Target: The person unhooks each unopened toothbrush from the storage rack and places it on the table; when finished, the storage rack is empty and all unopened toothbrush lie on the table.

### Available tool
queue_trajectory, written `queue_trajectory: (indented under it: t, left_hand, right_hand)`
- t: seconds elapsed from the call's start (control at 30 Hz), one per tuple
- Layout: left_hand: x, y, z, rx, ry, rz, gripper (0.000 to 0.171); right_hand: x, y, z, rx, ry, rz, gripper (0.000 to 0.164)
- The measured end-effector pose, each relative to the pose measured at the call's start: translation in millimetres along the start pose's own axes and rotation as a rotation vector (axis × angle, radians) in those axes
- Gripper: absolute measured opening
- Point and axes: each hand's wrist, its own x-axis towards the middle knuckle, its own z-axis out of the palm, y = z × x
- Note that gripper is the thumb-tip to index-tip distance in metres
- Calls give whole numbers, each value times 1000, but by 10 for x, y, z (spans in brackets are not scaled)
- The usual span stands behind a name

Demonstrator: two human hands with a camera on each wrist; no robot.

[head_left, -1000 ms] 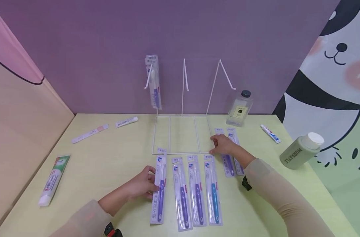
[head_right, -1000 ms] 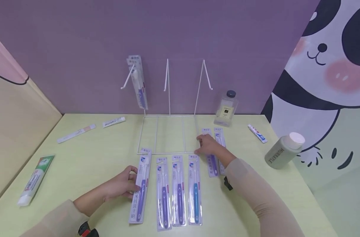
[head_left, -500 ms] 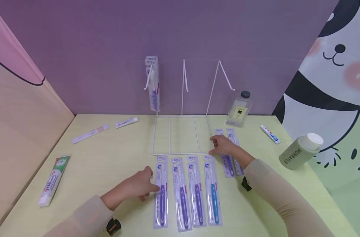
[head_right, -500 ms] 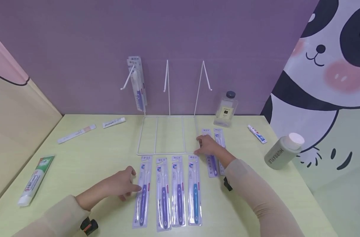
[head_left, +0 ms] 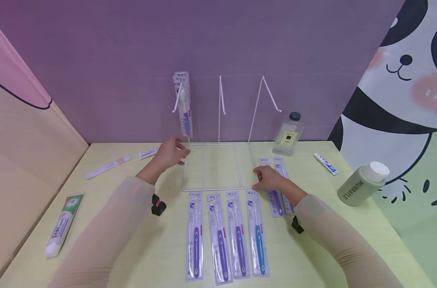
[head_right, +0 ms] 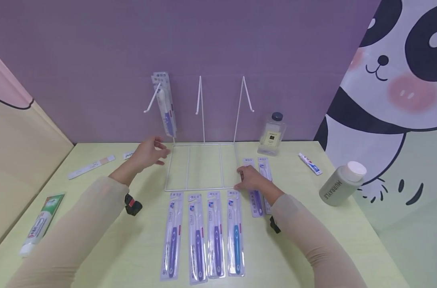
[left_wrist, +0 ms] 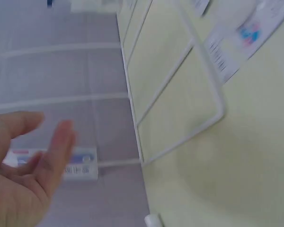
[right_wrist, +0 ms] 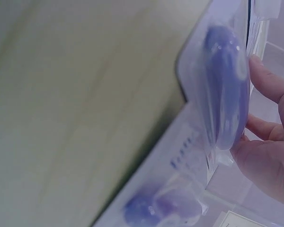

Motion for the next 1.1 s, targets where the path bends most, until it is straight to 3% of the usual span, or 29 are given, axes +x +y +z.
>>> queue_trajectory:
  t: [0.1, 0.17, 0.3, 0.43, 0.53, 0.73, 0.97, 1.1]
  left_hand:
    - [225, 56, -74, 22, 105, 115, 42]
    - [345, 92, -133, 24, 170, 151, 41]
    - [527, 195, -225, -6, 292, 167, 46]
    - [630, 294, -279, -106, 387, 187, 52]
    - [656, 353, -304, -154, 407, 201, 56]
    - [667, 432, -325, -261, 380, 223, 58]
    - [682, 423, -275, -343, 396, 259, 46]
    - [665, 417, -246, -330, 394, 267, 39]
  right_hand:
    - [-6, 14, -3, 10, 4, -8, 73]
    - [-2, 22, 3, 8, 4, -11, 73]
    - [4, 54, 7, -12, 10, -1, 73]
    - [9, 65, 11, -20, 14, 2, 74]
    - [13, 55, 15, -25, 14, -6, 73]
    - [22, 33, 13, -29, 15, -10, 72]
    - [18, 39, -12, -27, 12, 12, 73]
    - [21, 43, 4, -30, 14, 17, 73]
